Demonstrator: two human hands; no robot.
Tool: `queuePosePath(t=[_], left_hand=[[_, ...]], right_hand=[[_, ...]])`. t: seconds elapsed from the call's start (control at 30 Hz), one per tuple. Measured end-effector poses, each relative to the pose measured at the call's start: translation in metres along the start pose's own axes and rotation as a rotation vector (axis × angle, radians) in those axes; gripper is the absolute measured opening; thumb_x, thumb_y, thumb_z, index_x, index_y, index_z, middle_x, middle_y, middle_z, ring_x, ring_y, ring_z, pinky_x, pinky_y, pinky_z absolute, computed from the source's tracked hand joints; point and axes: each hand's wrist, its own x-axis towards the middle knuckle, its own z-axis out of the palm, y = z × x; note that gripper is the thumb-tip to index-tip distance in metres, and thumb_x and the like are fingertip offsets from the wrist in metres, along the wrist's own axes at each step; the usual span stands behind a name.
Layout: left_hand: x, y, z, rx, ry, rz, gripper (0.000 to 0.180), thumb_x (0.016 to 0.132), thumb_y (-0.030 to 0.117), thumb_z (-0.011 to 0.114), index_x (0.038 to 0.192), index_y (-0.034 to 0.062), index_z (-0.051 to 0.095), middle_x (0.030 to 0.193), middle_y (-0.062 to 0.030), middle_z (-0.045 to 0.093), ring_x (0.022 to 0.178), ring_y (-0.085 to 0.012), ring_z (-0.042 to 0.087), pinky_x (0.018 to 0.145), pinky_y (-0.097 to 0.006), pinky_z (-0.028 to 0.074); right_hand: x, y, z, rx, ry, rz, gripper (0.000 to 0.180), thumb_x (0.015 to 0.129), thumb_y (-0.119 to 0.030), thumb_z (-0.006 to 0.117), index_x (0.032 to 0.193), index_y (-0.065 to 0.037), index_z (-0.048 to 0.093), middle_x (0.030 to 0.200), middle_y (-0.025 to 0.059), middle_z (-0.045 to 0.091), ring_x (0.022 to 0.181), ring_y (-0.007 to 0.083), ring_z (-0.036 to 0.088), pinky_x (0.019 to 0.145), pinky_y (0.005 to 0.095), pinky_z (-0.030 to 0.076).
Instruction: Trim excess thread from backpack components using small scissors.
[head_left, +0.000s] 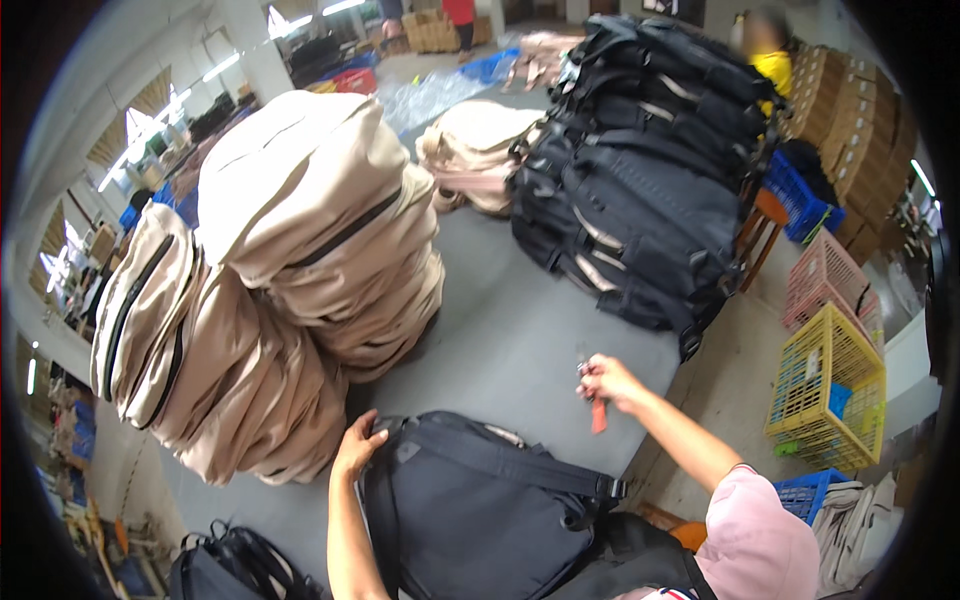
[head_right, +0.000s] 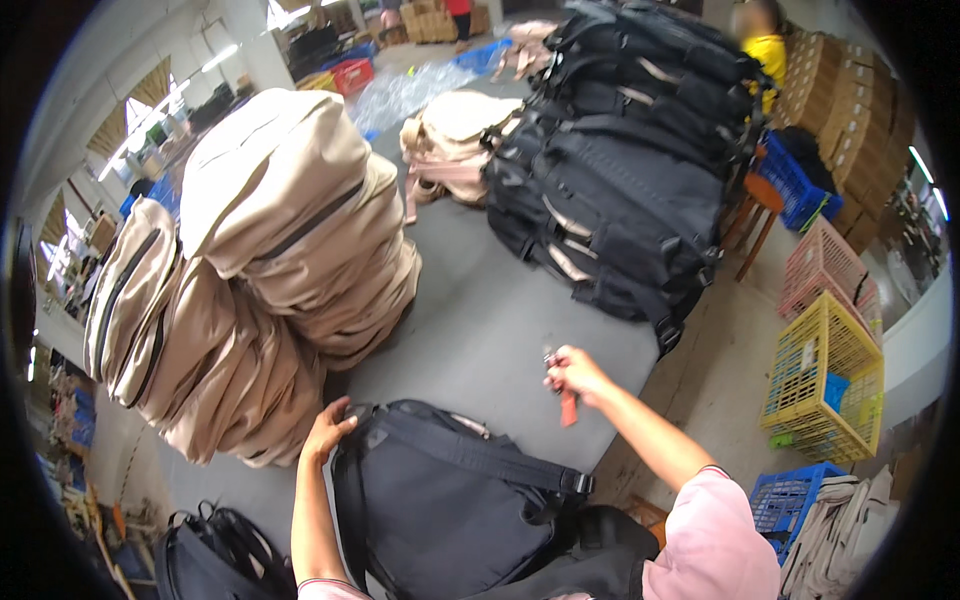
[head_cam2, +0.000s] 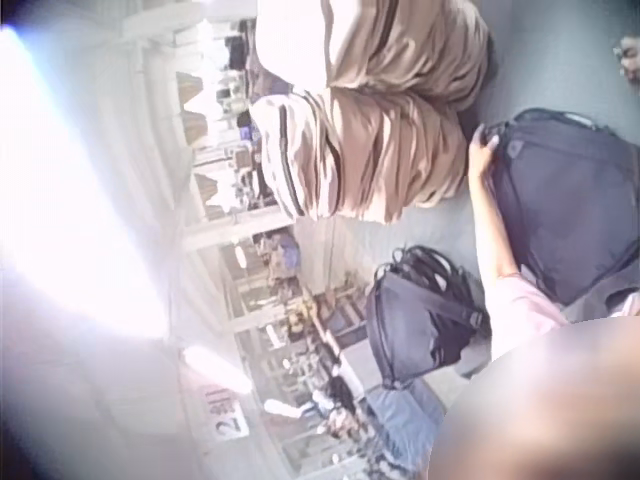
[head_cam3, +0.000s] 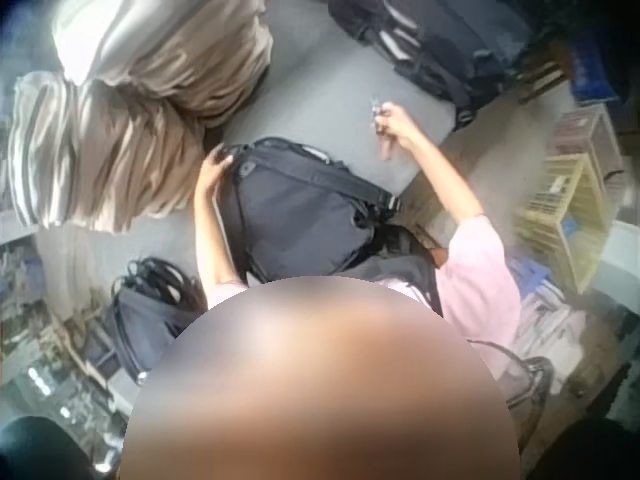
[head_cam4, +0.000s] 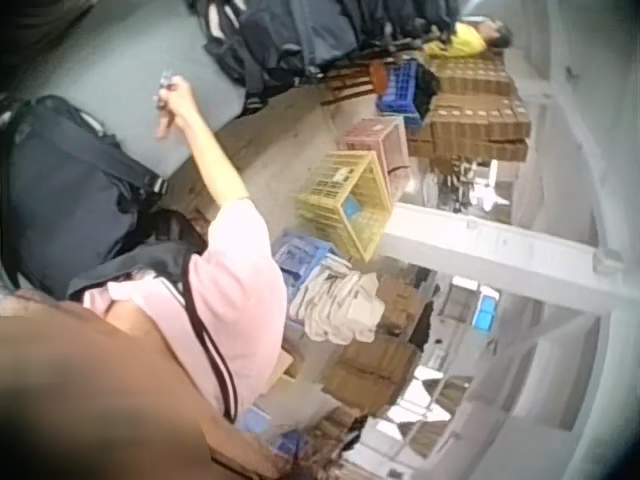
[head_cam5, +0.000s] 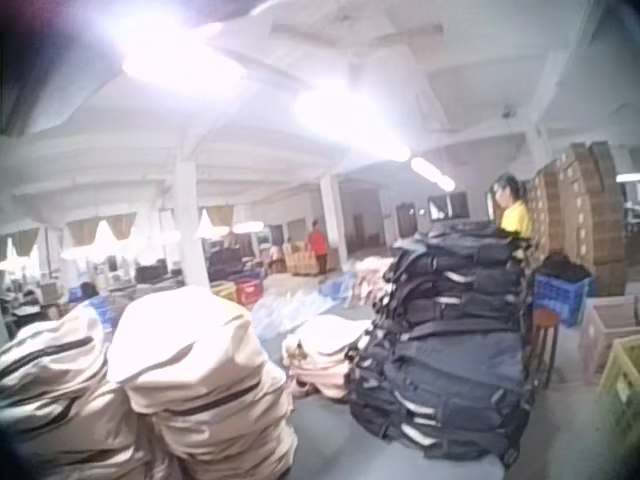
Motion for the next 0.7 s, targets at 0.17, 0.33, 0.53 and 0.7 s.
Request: queuePosePath(t=[0.17,0.33,0.53,0.7], left_hand=[[0.014,-0.011,-0.004,-0.174,-0.144,0.029,0.044,0.081,0.008,0.065,0.123,0.0002,0.053,0.101,-0.008,0.066,0.094,-0.0159,0.06,0.091,-0.029,0.043],[-0.037,0.022,-0.007,-0.288,-0.211,0.107,0.037,0.083,0.022,0.067,0.114,0.0036,0.061,0.096,-0.005,0.066,0.087,-0.013,0.059,0.084,-0.026,0.045],[-0.104,0.026,0.007,-0.472,-0.138,0.256,0.046,0.088,0.035,0.06,0.125,0.008,0.055,0.091,-0.0066,0.066,0.076,-0.0097,0.054,0.072,-0.022,0.044],[-0.12,0.012,0.019,-0.526,-0.027,0.32,0.034,0.095,0.03,0.05,0.118,0.0061,0.058,0.092,-0.0052,0.065,0.065,-0.0063,0.05,0.06,-0.019,0.04]], right_hand=[[-0.03,-0.048,0.101,0.047,-0.341,-0.085,0.014,0.087,-0.001,0.05,0.1,-0.005,0.047,0.094,0.0073,0.056,0.08,0.0162,0.06,0.075,0.0299,0.05],[-0.042,-0.041,0.216,-0.321,-0.256,-0.456,0.02,0.081,-0.013,0.063,0.093,-0.004,0.051,0.08,0.0012,0.055,0.074,0.0102,0.052,0.069,0.0249,0.044],[-0.071,0.054,0.216,-0.191,-0.289,-0.271,0.023,0.094,-0.026,0.052,0.087,-0.004,0.052,0.07,0.0004,0.053,0.059,0.0072,0.047,0.053,0.0246,0.041],[-0.115,-0.03,0.235,-0.214,-0.295,-0.363,0.021,0.096,-0.02,0.047,0.092,-0.003,0.058,0.066,-0.0003,0.053,0.051,0.0042,0.045,0.046,0.0189,0.036]])
